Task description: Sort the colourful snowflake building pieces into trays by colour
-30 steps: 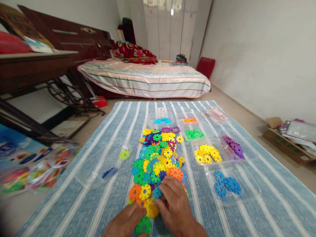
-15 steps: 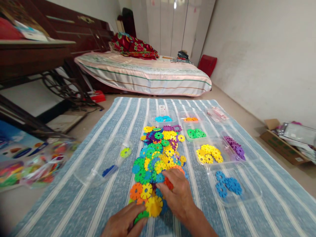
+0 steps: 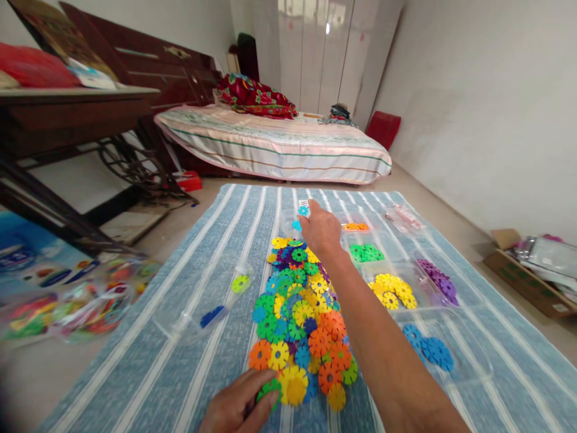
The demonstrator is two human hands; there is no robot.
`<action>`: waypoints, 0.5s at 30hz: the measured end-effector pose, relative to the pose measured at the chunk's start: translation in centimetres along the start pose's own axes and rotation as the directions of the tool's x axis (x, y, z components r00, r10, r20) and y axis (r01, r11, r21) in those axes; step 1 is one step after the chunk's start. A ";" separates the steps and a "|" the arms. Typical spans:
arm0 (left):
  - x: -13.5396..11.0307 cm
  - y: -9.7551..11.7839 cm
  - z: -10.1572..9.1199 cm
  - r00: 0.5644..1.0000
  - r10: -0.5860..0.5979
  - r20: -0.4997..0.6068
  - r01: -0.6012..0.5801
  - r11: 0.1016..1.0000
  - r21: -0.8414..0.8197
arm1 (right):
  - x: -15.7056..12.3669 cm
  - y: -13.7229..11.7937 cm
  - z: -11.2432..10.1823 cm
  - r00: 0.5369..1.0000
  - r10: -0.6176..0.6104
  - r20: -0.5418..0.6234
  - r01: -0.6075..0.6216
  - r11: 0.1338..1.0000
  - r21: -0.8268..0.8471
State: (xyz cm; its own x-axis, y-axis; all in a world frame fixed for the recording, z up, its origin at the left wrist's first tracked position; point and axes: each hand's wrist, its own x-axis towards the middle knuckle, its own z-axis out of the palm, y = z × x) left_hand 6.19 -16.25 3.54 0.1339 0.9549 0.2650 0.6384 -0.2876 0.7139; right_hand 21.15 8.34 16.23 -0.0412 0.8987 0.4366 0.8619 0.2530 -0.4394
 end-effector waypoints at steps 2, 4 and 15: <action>0.2 0.5 -0.5 0.997 -0.075 0.014 0.076 0.996 -0.048 | -1.8 0.0 0.6 0.999 -0.033 0.034 0.031 0.997 0.070; 0.5 0.8 -0.8 0.990 -0.137 0.024 0.139 0.986 -0.091 | -5.1 0.3 1.1 0.985 -0.107 0.134 0.077 0.974 0.211; 1.0 0.9 -1.1 0.939 -0.339 0.053 0.335 0.872 -0.358 | -17.7 0.5 -1.5 0.853 -0.333 0.401 0.103 0.862 0.497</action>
State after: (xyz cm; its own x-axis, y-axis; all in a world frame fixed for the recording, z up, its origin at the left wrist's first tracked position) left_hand 6.08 -15.67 5.18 -0.0506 0.9983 -0.0274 0.3300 0.0426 0.9430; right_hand 23.06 -7.99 9.41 -0.5249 0.8263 0.2045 0.4876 0.4888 -0.7234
